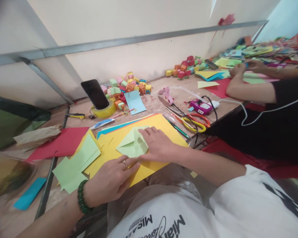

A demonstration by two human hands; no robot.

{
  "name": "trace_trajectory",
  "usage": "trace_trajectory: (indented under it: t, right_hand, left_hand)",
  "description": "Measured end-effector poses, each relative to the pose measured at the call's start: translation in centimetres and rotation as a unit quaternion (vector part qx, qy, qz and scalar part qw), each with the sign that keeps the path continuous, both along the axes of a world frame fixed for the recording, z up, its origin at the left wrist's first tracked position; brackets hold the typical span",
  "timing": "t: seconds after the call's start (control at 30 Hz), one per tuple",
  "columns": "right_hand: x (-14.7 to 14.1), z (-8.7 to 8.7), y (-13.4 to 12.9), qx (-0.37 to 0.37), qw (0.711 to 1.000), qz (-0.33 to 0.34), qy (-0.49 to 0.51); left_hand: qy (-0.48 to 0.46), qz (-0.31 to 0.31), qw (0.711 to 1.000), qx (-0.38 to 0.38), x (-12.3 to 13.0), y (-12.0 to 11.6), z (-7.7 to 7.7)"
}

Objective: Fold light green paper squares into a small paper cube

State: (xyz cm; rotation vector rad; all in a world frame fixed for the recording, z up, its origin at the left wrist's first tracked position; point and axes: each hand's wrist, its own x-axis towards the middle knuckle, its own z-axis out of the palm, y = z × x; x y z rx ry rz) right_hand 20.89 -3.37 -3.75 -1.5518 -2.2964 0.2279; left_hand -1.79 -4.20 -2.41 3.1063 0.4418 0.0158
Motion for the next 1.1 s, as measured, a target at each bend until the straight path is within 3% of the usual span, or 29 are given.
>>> trace_trajectory:
  t: [0.1,0.2,0.27,0.33,0.47,0.57,0.73,0.83,1.0,1.1]
  right_hand:
    - [0.1,-1.2,0.2,-0.025,1.000,0.005,-0.007]
    - [2.7,-2.1,1.7,-0.032,0.999,-0.028,-0.014]
    - [4.4,-2.1,2.5,-0.017,0.998,-0.062,-0.024]
    - [5.1,-1.7,2.4,0.015,0.998,-0.051,-0.026]
    - [3.7,-0.8,0.6,0.056,0.997,0.050,-0.013]
    - [2.3,-0.8,-0.6,0.075,0.991,0.097,-0.047]
    - [2.3,-1.6,-0.3,0.120,0.982,0.122,-0.083]
    - [2.7,-1.7,0.5,0.164,0.973,0.133,-0.096]
    - [2.0,-0.7,0.3,0.222,0.950,0.158,-0.152]
    - [0.4,0.0,-0.8,0.215,0.942,0.166,-0.197]
  left_hand:
    - [0.002,0.002,1.000,-0.004,0.0,0.0,0.1]
    - [-0.002,0.002,1.000,-0.016,0.0,0.0,0.0]
    - [-0.029,0.009,0.999,-0.023,0.0,0.1,-0.3]
    - [-0.065,0.038,0.997,-0.016,0.3,0.2,-0.9]
    - [-0.101,0.121,0.987,0.028,1.2,0.2,-1.9]
    - [-0.101,0.140,0.983,0.054,1.4,0.1,-2.3]
    - [-0.089,0.134,0.981,0.104,0.5,0.7,-1.7]
    - [-0.109,0.157,0.978,0.088,-0.6,2.0,-0.9]
    - [-0.134,0.201,0.969,0.055,-1.8,3.7,-0.3]
    - [-0.100,0.176,0.978,0.052,-1.3,3.2,-0.4]
